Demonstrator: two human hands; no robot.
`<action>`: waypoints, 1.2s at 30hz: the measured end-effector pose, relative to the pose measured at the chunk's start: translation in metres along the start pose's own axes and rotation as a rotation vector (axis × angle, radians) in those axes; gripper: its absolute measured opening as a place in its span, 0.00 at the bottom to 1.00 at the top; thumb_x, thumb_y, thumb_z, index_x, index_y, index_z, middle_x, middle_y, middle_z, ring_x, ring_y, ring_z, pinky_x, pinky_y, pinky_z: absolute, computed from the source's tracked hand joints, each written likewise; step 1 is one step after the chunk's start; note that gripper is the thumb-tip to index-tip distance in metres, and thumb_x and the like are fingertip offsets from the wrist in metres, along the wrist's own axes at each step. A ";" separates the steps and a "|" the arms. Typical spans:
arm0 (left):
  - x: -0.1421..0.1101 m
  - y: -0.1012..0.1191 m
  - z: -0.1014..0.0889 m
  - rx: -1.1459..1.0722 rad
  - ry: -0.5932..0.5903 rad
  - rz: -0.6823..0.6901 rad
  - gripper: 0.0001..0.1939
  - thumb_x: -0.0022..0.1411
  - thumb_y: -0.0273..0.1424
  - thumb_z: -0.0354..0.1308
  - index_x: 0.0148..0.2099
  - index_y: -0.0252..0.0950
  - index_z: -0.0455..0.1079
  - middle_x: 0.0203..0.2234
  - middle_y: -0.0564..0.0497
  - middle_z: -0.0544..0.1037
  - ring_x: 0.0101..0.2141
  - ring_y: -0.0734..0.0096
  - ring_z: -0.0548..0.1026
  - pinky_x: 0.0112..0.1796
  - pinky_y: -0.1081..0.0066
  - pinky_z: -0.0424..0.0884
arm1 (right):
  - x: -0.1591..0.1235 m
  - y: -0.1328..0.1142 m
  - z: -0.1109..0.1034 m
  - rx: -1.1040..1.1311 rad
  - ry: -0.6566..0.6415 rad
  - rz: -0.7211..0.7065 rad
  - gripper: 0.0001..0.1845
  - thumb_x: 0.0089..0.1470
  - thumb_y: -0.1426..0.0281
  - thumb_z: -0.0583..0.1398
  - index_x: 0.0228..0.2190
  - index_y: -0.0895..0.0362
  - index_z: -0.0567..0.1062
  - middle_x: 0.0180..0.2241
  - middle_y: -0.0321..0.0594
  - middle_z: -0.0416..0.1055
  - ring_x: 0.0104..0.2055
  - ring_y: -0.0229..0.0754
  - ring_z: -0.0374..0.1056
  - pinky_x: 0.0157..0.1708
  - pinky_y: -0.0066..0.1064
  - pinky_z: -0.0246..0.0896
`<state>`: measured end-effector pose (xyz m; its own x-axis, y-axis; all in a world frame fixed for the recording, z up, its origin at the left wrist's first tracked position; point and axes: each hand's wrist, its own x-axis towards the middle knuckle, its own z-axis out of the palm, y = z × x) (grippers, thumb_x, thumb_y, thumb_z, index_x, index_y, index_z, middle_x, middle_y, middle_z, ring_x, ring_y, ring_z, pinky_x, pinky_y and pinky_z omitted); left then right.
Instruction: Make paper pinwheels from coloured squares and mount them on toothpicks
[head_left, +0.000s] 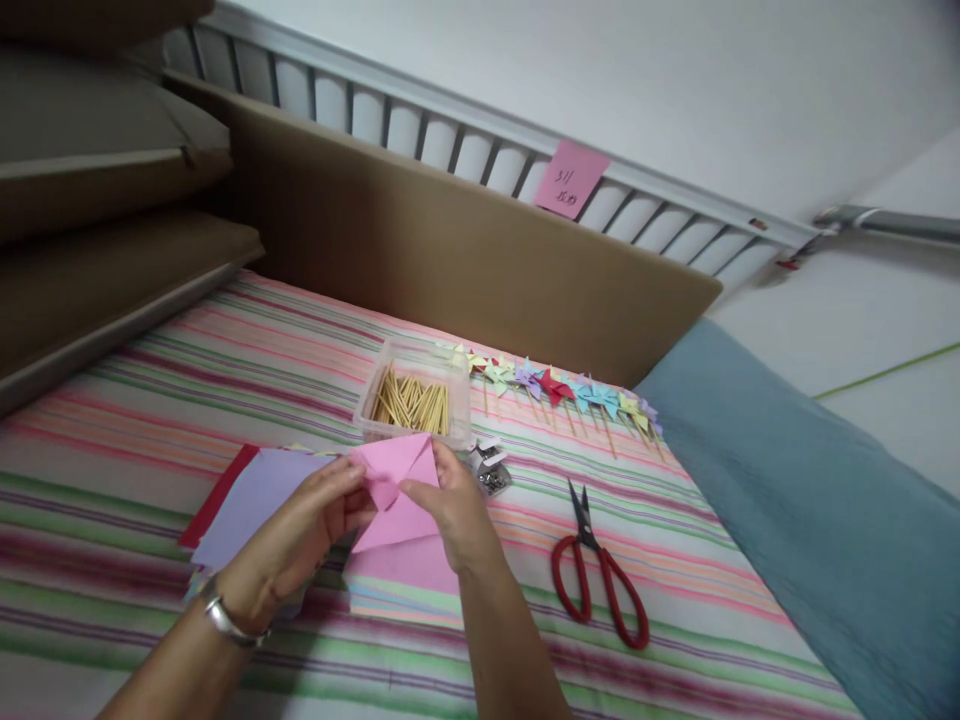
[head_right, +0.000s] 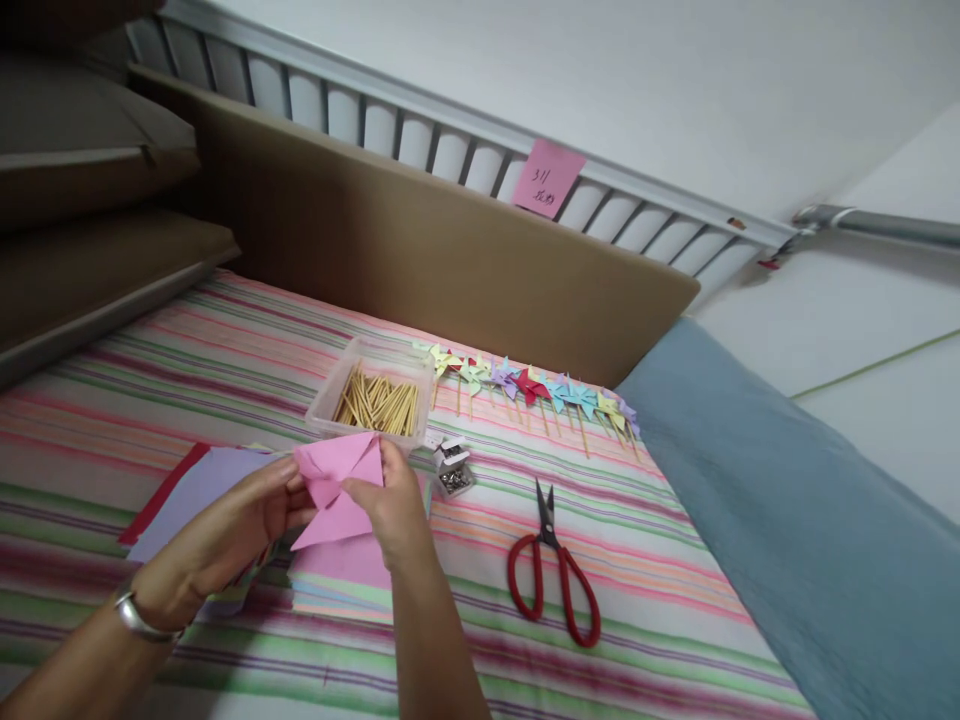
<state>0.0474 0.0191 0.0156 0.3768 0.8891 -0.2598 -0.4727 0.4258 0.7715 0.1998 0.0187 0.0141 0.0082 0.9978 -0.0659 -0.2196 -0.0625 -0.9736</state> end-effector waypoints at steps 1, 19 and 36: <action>0.000 -0.002 0.003 0.000 -0.019 -0.011 0.16 0.53 0.34 0.60 0.45 0.37 0.72 0.37 0.46 0.79 0.37 0.63 0.75 0.38 0.68 0.70 | 0.000 0.001 0.003 0.022 0.038 -0.015 0.24 0.39 0.76 0.60 0.43 0.56 0.69 0.38 0.38 0.74 0.39 0.44 0.71 0.40 0.33 0.65; 0.009 -0.018 0.002 0.049 0.179 0.047 0.15 0.47 0.32 0.64 0.40 0.32 0.75 0.27 0.47 0.81 0.27 0.66 0.76 0.32 0.71 0.68 | -0.003 0.013 0.025 0.024 0.155 -0.087 0.25 0.42 0.76 0.59 0.45 0.57 0.67 0.41 0.41 0.74 0.41 0.44 0.70 0.41 0.33 0.65; 0.006 0.014 -0.026 0.002 0.245 0.175 0.11 0.43 0.27 0.65 0.34 0.32 0.76 0.22 0.50 0.80 0.22 0.68 0.74 0.28 0.71 0.68 | -0.019 0.009 0.018 -0.806 -0.099 -0.618 0.11 0.52 0.76 0.58 0.35 0.51 0.76 0.55 0.41 0.60 0.57 0.47 0.55 0.55 0.41 0.50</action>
<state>0.0229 0.0351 0.0099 0.0859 0.9631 -0.2552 -0.5120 0.2624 0.8180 0.1797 -0.0006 0.0101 -0.1915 0.8555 0.4810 0.5181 0.5044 -0.6908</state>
